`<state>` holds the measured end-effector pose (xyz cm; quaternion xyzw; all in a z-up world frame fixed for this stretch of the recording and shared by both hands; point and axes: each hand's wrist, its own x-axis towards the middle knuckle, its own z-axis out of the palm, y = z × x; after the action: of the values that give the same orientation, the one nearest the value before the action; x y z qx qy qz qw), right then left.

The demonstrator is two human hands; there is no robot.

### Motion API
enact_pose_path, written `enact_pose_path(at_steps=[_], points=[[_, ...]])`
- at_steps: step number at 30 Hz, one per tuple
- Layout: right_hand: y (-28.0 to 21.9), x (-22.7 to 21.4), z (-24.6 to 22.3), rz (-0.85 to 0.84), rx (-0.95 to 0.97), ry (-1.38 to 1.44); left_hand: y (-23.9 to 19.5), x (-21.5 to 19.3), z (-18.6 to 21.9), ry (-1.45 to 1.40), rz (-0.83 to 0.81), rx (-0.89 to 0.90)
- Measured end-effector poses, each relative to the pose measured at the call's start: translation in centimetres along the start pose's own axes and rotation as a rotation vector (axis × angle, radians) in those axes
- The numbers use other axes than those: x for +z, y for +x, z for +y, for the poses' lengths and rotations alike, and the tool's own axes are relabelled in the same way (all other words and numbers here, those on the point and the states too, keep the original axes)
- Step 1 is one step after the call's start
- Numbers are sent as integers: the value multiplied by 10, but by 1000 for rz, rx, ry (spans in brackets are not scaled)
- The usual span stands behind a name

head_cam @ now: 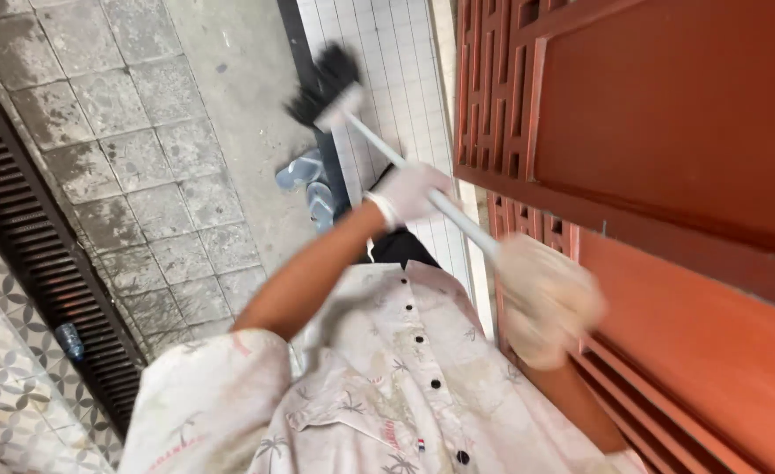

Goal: The person is sweeping the tiled floor and around a gate using a broom.

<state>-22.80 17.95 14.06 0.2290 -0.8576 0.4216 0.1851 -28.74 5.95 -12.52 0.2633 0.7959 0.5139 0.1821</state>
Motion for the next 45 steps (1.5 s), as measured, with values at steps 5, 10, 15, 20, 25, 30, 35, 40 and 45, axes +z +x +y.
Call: enact_pose_path(at_steps=[5,10,15,20,25,30,35,40,45], points=[[30,-34,43,126,-86,-5,63,23,53,-180,-121,97],[-10,51,137,-14,120,225,91,11,-77,-43,-232,-52],[36,89,156,-171,340,436,90,-60,-133,28,-82,-314],[74,40,159,-154,392,426,124,-57,-98,197,33,-113],[52,43,184,135,417,755,149,-68,-82,243,-174,-241],[59,95,190,38,623,686,139,-126,-160,363,-96,-206],[132,76,164,-224,731,326,154,-188,-107,355,-67,-247],[191,37,152,566,1930,-469,193,-122,-19,-199,-343,130],[194,64,138,561,466,642,221,-101,-27,-232,-533,138]])
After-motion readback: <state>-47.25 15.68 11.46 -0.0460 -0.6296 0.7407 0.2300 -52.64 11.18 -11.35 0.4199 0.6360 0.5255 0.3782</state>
